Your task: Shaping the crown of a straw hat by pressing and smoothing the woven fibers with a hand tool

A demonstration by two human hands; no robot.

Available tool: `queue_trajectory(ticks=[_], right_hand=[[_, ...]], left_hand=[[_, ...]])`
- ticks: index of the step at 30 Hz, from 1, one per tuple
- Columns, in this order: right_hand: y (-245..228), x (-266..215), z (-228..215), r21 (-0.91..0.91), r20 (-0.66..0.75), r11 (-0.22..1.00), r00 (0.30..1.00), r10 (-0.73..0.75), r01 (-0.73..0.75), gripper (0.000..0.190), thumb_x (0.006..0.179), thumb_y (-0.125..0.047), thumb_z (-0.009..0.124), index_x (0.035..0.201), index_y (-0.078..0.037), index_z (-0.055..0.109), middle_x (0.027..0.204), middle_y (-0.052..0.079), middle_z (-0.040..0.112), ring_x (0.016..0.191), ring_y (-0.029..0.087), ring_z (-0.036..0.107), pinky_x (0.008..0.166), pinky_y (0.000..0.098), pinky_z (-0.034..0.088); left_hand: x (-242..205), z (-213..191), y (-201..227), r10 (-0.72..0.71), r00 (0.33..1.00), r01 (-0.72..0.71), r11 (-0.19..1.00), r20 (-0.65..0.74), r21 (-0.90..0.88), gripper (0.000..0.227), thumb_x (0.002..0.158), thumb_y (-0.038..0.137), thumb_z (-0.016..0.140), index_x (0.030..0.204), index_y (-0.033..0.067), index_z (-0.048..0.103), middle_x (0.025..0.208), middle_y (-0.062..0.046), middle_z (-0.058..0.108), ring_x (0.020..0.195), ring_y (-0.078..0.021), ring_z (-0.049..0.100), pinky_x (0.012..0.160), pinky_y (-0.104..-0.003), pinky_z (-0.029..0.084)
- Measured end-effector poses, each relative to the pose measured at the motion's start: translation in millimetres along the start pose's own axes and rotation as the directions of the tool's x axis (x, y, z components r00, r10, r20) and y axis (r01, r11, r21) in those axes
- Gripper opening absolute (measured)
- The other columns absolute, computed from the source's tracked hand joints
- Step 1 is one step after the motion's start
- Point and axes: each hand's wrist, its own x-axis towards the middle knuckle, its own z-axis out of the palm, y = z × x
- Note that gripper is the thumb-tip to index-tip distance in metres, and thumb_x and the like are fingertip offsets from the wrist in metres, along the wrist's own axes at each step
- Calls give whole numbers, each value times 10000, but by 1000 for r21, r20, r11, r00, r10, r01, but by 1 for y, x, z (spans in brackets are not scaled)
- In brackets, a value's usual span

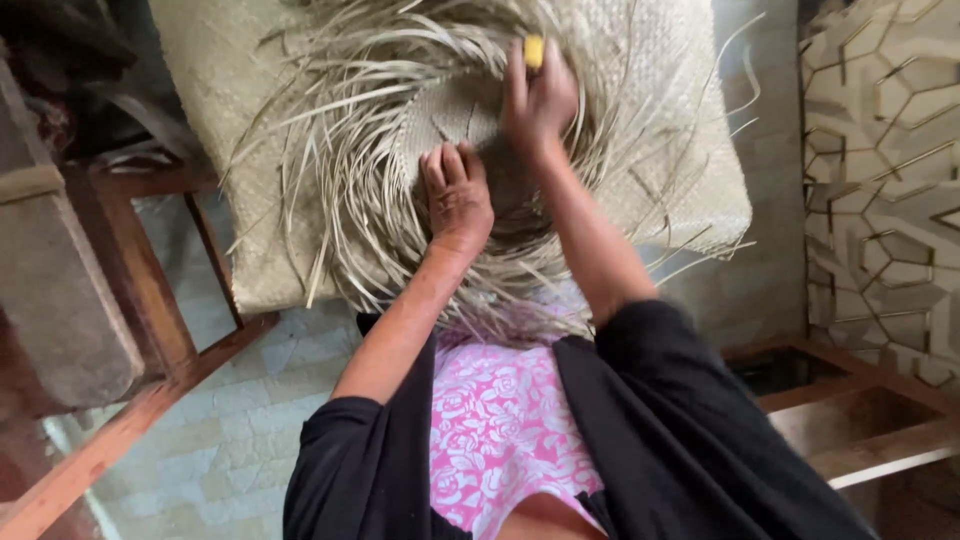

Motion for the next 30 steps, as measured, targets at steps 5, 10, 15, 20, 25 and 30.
queue_trajectory(ticks=[5,10,15,20,25,30], right_hand=[[15,21,28,-108,29,994,999,-17,20,328,937,-413,566,767,-134,592,564,-22,589,442,150,518,456,314,462],[1,-18,-23,-46,1,984,985,171,-171,328,954,-395,566,852,-90,635,651,42,688,512,199,605,494,354,474],[-13,-65,-41,-30,-83,977,974,210,-213,281,952,-379,622,799,-155,546,600,32,544,559,217,566,516,316,450],[-9,-47,-26,-168,-89,985,996,26,-41,277,916,-402,712,768,-216,571,585,66,539,595,314,655,525,351,502],[21,13,26,-201,-25,977,997,68,-72,364,935,-446,553,954,-106,681,712,127,723,586,372,642,559,448,490],[-1,-1,-3,-12,-6,996,996,88,-88,318,971,-408,517,821,-144,611,622,-47,599,505,89,509,466,265,441]], left_hand=[[-8,10,-13,-49,998,51,997,37,-55,309,883,67,592,1169,-51,590,1325,-298,453,1238,-477,426,1168,-610,341],[17,-19,-65,325,945,-325,945,29,15,359,880,172,665,1210,39,618,1141,-131,551,1061,-291,504,961,-425,449],[5,5,-17,23,999,-15,987,-49,163,155,850,83,606,1001,50,595,925,-100,531,865,-263,529,782,-383,498],[-18,41,-5,-44,990,61,990,-136,126,330,910,87,609,1198,-75,592,1150,-246,531,1138,-400,509,1070,-507,438],[-16,10,4,-73,994,75,997,79,-33,357,865,45,584,1186,-111,573,1352,-329,417,1244,-488,399,1180,-627,313],[-17,5,4,-112,993,114,990,23,-78,456,918,34,572,1330,-129,462,1402,-304,399,1285,-451,420,1135,-547,393]])
